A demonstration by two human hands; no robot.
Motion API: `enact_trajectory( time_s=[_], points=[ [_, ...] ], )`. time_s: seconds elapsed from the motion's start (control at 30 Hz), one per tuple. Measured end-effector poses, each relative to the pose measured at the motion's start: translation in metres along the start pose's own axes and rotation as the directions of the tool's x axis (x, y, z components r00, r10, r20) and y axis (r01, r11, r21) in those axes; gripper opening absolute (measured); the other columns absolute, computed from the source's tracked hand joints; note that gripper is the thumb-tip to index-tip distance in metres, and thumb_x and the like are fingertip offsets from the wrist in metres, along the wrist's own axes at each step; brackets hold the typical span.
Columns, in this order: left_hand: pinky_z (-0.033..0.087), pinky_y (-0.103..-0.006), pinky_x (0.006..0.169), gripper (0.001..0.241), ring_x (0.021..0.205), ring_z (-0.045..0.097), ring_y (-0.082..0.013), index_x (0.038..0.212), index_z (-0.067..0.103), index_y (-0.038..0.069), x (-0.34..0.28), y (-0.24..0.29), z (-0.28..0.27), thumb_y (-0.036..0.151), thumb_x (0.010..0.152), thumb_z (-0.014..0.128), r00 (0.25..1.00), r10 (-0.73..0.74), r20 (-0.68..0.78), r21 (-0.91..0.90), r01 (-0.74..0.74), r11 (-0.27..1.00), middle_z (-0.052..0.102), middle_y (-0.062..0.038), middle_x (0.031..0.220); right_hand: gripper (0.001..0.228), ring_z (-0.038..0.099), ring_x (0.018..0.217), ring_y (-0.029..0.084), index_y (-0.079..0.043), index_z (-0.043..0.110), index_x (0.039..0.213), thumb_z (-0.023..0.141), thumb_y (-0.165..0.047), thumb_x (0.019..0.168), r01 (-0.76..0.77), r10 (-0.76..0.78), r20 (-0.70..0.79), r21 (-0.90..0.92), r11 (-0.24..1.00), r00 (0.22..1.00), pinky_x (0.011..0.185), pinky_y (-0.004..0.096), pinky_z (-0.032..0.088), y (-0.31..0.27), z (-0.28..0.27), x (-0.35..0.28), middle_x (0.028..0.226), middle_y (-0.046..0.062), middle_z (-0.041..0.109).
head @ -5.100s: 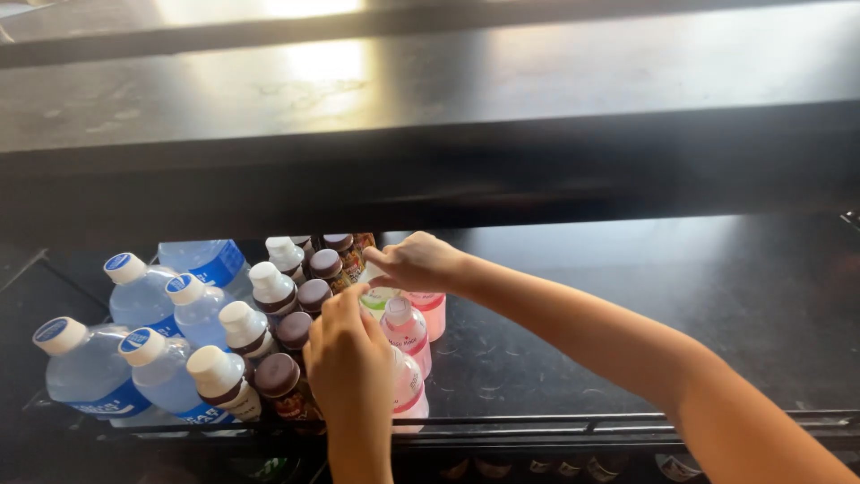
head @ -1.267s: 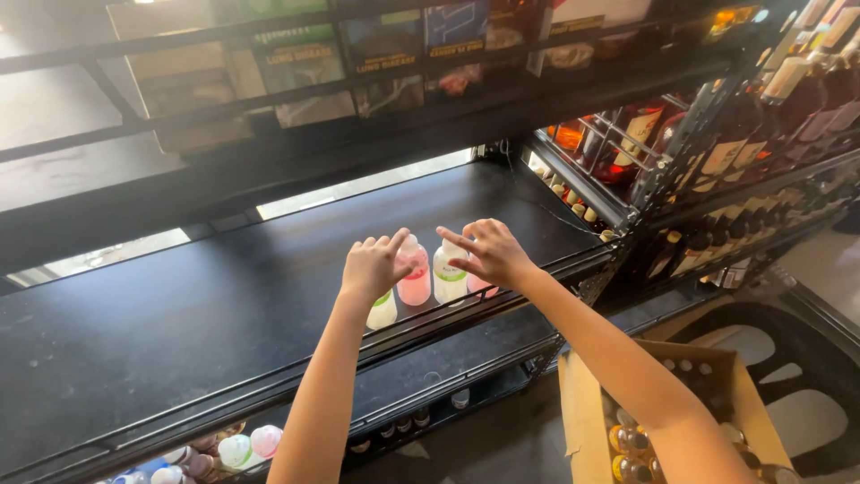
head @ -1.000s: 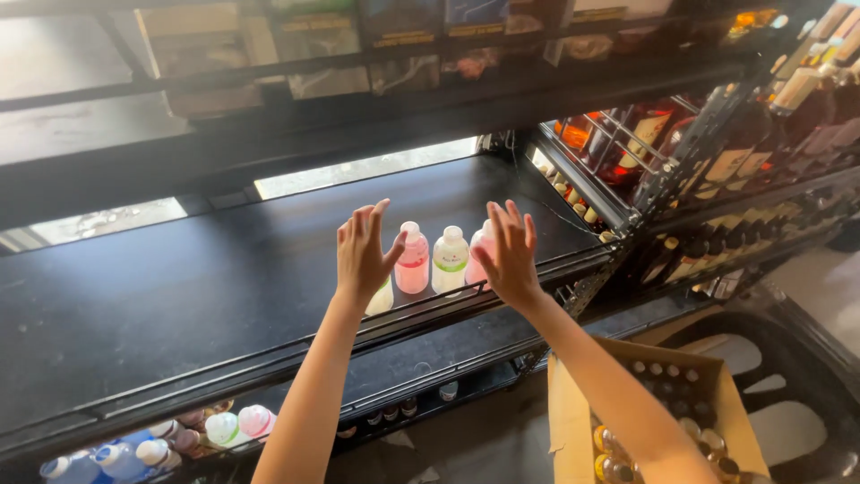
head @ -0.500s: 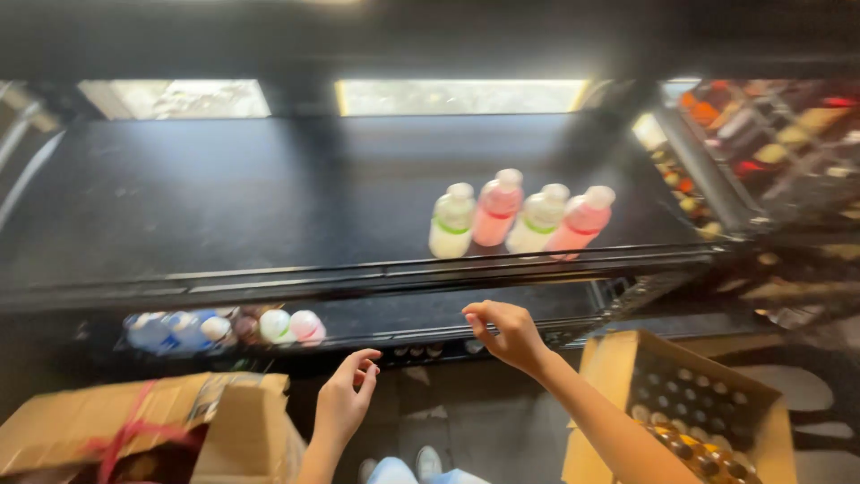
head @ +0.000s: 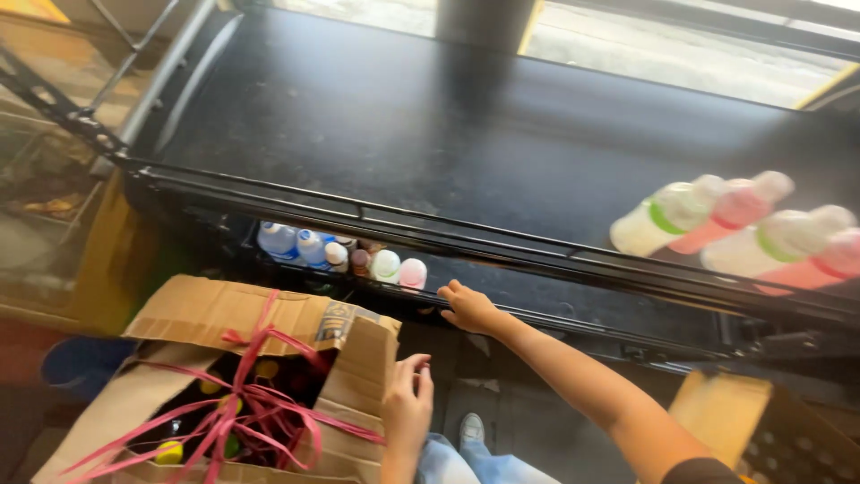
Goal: Stock various bottled and canned beverages from a box onto retail shelves.
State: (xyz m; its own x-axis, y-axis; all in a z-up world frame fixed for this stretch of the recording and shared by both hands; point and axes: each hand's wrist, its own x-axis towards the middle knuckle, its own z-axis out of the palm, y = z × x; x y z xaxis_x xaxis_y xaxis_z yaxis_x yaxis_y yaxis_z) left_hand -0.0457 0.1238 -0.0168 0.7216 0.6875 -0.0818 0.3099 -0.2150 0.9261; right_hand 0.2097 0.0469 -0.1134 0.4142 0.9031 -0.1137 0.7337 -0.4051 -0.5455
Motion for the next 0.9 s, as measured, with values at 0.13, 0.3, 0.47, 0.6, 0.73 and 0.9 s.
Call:
enact_trajectory(
  time_s=[0.13,0.3,0.47,0.6,0.73,0.9],
  points=[
    [0.054,-0.0355,0.078,0.021,0.089,0.070,-0.0239,0.112,0.069,0.012,0.020,0.039,-0.040,0.011,0.091,0.067,0.912,0.405,-0.068,0.175,-0.389,0.904,0.071,-0.005,0.101,0.057,0.063,0.107,0.040,-0.010,0.051,0.135,0.075,-0.022,0.084,-0.085,0.073,-0.104,-0.117,0.989,0.992,0.083,0.048,0.055,0.014,0.035,0.078,0.120,0.019,0.059],
    [0.052,-0.0359,0.075,0.024,0.084,0.069,-0.0212,0.111,0.069,0.012,0.061,0.038,-0.074,0.010,0.087,0.070,0.903,0.421,-0.090,0.281,-0.382,0.880,0.071,-0.001,0.099,0.072,0.060,0.111,0.042,-0.018,0.041,0.149,0.075,-0.027,0.087,-0.281,0.283,-0.011,-0.156,0.947,0.959,0.087,0.049,0.053,0.028,0.073,0.138,0.120,0.022,0.059],
    [0.053,-0.0399,0.078,0.017,0.088,0.069,-0.0254,0.106,0.070,0.012,0.107,0.020,-0.069,0.018,0.090,0.068,0.954,0.299,0.008,0.321,-0.286,0.903,0.069,-0.003,0.093,0.045,0.070,0.103,0.038,-0.014,0.059,0.132,0.073,-0.027,0.091,-0.200,0.170,-0.250,-0.101,0.975,0.953,0.086,0.048,0.055,0.077,0.116,0.145,0.114,0.014,0.071],
    [0.052,-0.0451,0.076,0.028,0.089,0.067,-0.0311,0.114,0.066,0.011,0.157,-0.016,-0.037,0.026,0.090,0.068,0.931,0.312,0.191,0.451,-0.366,0.814,0.068,-0.009,0.100,0.035,0.069,0.092,0.040,-0.012,0.062,0.120,0.074,-0.025,0.090,-0.161,0.134,-0.397,-0.037,0.986,0.908,0.076,0.047,0.055,0.006,0.061,0.092,0.108,0.014,0.070],
    [0.053,-0.0475,0.077,0.027,0.093,0.068,-0.0329,0.117,0.063,0.015,0.227,-0.077,0.026,0.024,0.092,0.060,0.917,0.190,0.352,0.722,-0.395,0.568,0.066,-0.012,0.110,0.032,0.066,0.077,0.038,-0.010,0.060,0.112,0.076,-0.017,0.085,-0.096,0.083,-0.526,0.003,0.995,0.846,0.065,0.045,0.052,-0.039,0.025,0.020,0.097,0.013,0.061],
    [0.056,-0.0491,0.088,0.024,0.111,0.067,-0.0347,0.119,0.068,0.018,0.321,-0.182,0.102,0.023,0.102,0.051,0.942,0.183,0.282,0.693,-0.332,0.640,0.068,-0.013,0.121,0.033,0.062,0.058,0.025,-0.008,0.059,0.111,0.076,-0.017,0.085,-0.245,0.350,-0.522,0.261,0.934,0.778,0.058,0.037,0.052,-0.070,0.012,-0.056,0.096,0.010,0.062]
  ],
)
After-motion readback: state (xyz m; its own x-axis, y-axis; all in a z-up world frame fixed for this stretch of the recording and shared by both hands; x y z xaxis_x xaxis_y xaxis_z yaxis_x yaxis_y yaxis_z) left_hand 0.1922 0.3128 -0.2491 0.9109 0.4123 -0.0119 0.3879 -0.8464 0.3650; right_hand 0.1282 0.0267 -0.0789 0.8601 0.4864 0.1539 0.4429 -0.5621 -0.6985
